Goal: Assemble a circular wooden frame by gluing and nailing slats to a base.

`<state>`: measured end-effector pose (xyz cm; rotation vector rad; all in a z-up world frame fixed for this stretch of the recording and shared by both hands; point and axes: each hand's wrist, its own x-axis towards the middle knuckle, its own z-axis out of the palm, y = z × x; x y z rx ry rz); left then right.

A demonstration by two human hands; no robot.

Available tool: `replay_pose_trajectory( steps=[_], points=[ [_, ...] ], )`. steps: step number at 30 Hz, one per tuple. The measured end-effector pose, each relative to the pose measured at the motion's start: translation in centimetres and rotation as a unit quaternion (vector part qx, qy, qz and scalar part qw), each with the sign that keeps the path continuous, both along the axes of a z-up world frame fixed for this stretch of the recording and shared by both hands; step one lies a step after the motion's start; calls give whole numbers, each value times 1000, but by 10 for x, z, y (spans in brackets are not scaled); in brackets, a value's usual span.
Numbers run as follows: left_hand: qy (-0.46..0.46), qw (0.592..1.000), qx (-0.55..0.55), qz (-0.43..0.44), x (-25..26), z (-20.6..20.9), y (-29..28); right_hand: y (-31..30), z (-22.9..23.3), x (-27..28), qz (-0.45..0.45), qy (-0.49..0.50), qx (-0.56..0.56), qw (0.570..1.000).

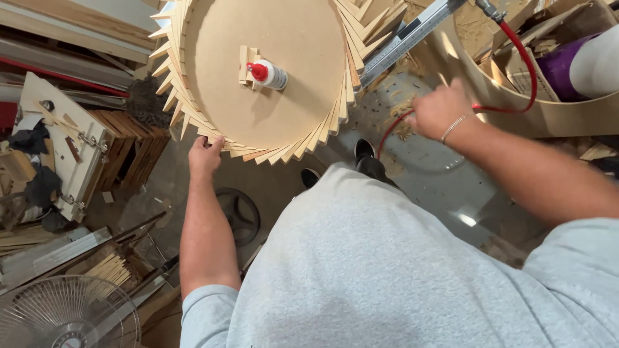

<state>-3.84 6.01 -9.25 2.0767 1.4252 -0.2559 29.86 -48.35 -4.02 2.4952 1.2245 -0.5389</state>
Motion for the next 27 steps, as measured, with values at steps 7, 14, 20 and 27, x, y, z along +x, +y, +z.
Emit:
replay_pose_trajectory(
  steps=[7,14,20,27],
  points=[
    [-100,994,-50,4,-1,10,-1,19,19,-63,-329,452,268,785],
    [-215,971,-109,11,9,-1,-4,39,-45,-119,-415,678,540,276],
    [-197,975,-105,-5,19,41,-23,78,-25,-147,-351,702,557,274],
    [-90,975,-205,14,22,77,-28,217,95,-251,-370,508,342,699]
  ],
)
